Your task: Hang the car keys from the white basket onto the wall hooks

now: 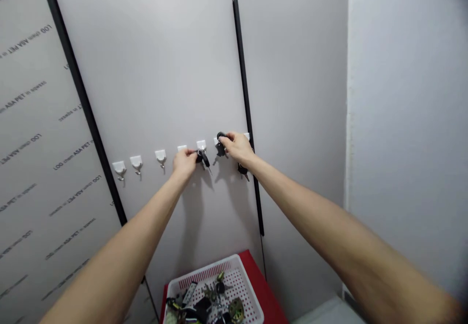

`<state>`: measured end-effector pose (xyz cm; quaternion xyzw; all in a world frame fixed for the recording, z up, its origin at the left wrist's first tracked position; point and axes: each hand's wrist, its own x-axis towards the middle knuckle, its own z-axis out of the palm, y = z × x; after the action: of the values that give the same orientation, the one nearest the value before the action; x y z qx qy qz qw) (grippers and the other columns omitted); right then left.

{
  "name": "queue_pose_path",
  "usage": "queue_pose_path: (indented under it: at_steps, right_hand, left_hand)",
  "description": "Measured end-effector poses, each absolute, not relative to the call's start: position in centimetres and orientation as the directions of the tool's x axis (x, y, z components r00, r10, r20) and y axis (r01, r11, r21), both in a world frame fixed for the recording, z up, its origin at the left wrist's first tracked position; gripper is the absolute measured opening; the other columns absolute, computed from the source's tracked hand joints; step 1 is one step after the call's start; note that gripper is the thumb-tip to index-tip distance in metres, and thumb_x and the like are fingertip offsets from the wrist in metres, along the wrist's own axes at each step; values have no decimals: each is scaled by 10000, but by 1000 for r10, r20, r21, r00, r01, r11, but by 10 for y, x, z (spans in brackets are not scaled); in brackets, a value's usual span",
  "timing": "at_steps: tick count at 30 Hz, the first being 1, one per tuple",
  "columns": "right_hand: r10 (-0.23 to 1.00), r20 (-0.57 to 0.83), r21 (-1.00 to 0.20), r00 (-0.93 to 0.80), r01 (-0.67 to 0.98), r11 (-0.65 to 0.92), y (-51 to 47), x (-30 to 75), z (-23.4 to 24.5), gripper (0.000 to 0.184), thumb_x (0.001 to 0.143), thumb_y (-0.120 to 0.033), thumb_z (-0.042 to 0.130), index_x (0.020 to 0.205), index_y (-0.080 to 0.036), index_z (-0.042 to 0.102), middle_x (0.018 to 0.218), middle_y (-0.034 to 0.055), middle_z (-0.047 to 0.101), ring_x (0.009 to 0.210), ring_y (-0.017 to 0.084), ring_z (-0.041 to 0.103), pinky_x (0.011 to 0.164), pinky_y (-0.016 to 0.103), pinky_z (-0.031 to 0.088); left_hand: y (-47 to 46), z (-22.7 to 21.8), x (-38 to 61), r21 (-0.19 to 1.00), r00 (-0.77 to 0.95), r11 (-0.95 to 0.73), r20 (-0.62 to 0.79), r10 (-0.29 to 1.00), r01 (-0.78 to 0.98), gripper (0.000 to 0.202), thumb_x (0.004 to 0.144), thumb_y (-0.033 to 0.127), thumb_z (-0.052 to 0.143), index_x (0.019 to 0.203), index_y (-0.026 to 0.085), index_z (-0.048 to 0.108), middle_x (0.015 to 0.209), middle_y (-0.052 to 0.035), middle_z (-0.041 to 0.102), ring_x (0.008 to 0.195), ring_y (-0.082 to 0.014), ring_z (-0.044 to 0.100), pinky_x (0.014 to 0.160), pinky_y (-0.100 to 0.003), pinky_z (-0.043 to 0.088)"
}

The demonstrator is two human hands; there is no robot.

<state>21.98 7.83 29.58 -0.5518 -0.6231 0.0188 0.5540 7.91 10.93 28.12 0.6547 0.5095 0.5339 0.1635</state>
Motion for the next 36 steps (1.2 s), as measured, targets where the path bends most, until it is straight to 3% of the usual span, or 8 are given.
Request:
queue_pose_path:
  at_steps: [5,11,17,20,23,26,30,36]
  right_hand:
    - [855,516,-689,-57,565,454,65,206,296,170,641,-274,376,655,-141,482,554,-11,497,430,44,446,390,143,331]
    - [923,85,-675,-375,660,330,45,197,227,161,615,-250,402,661,-130,498,561,-5,505,419,41,437,375,137,322]
    - [865,-219,-469,-451,826,312,22,172,124,206,576,-225,440,714,-138,567,514,-17,506,417,56,407,368,148,285]
    - [900,-83,-532,-427,783,322,18,174,116,212,576,-203,452,742,-156,576,596,-2,548,503,78,457,444,162,339]
    - [920,368,-589,-133,733,341,28,197,149,273,607,-195,435,862,-171,529,792,32,550,691,112,484,630,213,372]
    - [659,705,-563,263,772,294,46,226,194,319,627,-261,425,929,-169,473,966,66,460,892,155,402,765,282,313]
    - [529,723,-585,445,801,126,66,244,224,407,600,-376,446,962,-192,452,992,77,399,908,200,351,742,328,302]
    - [496,729,-509,473,858,-70,73,246,221,289,599,-374,456,830,-217,528,1069,71,303,922,236,300,718,360,278]
  left_hand:
    - [103,313,83,549,-56,-435,664,746,714,240,615,222,360,775,170,530,759,-34,583,674,-122,518,571,-212,380]
    - [103,336,77,37,301,-405,606,736,914,239,639,260,354,789,236,538,775,-28,582,712,-155,505,578,-236,359]
    - [102,337,84,9,272,-399,717,642,917,252,682,241,313,826,247,520,843,-18,564,753,-157,497,609,-247,357]
    - [106,339,83,147,139,-348,724,676,926,233,676,234,343,835,227,514,802,-48,568,742,-181,502,610,-271,357]
    - [106,345,83,287,12,-352,759,651,891,224,681,220,351,843,204,505,779,-58,566,739,-172,502,628,-268,354]
    - [100,347,91,296,70,-466,781,621,834,217,682,206,351,830,195,509,735,-33,566,698,-133,502,632,-236,353]
    - [91,343,99,235,209,-597,788,579,767,210,673,200,364,818,193,515,713,-11,564,669,-99,494,634,-202,349]
    - [107,347,81,361,-11,-455,793,609,814,214,658,165,362,808,193,512,700,-26,556,679,-125,505,632,-230,361]
